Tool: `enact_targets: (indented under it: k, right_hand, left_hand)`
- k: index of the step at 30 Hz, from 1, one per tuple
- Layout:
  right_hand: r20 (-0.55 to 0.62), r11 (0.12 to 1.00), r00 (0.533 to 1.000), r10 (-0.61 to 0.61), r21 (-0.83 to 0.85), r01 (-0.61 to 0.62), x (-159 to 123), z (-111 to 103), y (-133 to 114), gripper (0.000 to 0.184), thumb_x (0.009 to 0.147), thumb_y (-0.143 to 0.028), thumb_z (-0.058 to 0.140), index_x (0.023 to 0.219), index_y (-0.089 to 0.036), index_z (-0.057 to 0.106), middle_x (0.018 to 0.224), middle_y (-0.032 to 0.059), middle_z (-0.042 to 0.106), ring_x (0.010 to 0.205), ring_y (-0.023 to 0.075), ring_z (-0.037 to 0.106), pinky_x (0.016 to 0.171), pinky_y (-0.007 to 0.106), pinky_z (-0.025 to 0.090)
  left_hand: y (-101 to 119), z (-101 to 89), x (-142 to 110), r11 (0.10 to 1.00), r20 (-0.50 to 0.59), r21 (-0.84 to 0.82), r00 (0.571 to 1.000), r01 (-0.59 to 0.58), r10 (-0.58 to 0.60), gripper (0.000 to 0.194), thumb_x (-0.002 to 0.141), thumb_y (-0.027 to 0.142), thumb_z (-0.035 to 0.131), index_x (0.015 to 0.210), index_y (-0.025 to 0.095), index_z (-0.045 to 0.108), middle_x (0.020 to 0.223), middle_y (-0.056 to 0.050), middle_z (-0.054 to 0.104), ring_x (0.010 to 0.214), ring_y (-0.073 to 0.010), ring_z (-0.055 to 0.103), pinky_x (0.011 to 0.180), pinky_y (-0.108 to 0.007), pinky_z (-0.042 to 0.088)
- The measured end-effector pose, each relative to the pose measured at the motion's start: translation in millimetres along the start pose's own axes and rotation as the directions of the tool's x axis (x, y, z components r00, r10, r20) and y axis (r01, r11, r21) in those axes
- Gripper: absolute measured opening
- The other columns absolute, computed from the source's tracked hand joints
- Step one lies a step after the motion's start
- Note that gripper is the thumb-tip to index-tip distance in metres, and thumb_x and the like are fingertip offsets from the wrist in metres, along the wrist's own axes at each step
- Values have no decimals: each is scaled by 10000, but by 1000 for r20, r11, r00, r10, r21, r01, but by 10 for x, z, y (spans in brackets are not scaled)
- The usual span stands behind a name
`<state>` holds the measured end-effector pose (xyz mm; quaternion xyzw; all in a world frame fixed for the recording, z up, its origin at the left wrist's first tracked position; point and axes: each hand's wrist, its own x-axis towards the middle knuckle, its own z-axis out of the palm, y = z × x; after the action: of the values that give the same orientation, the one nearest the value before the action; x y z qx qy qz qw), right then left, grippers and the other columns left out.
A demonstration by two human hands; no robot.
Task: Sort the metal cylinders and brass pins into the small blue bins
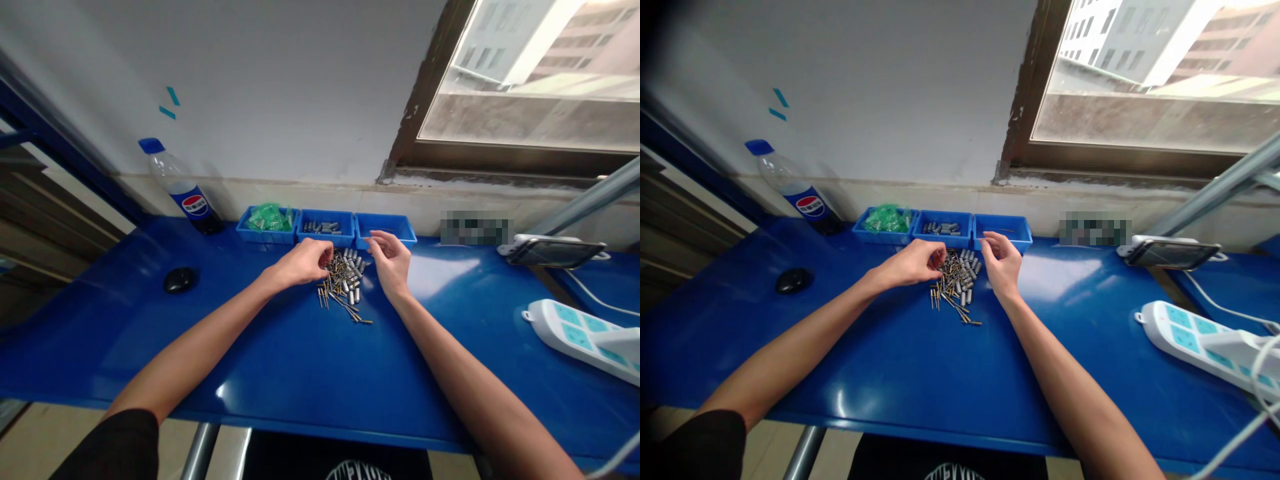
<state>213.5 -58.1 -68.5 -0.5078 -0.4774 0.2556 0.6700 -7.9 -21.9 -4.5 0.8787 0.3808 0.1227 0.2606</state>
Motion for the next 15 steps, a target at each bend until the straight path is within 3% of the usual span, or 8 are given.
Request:
enact_targets:
  k: [7,11,15]
  right_hand:
    - [62,1000,998,9,-10,-8,-24,23,14,217,877,-407,734,960,-208,755,887,63,792,807,223,746,729,355,580]
    - [85,1000,996,26,0,-26,-17,19,-11,216,873,-426,726,913,-214,751,816,44,771,722,208,719,684,345,569]
    - [96,999,995,37,-6,-36,-24,22,-42,234,866,-448,724,887,-216,746,791,37,756,694,200,695,665,343,566]
  left_hand:
    - [-80,57,19,1000,-10,1,1000,22,-22,111,743,190,684,795,177,587,742,-10,661,661,-145,594,605,-254,394]
    - [-50,64,2,1000,24,-6,999,21,-21,218,730,280,749,811,178,574,766,-9,657,658,-143,592,595,-252,384]
    - [-43,73,1,999,48,-46,999,28,-25,231,677,213,754,807,177,566,761,-2,650,660,-139,594,587,-244,376]
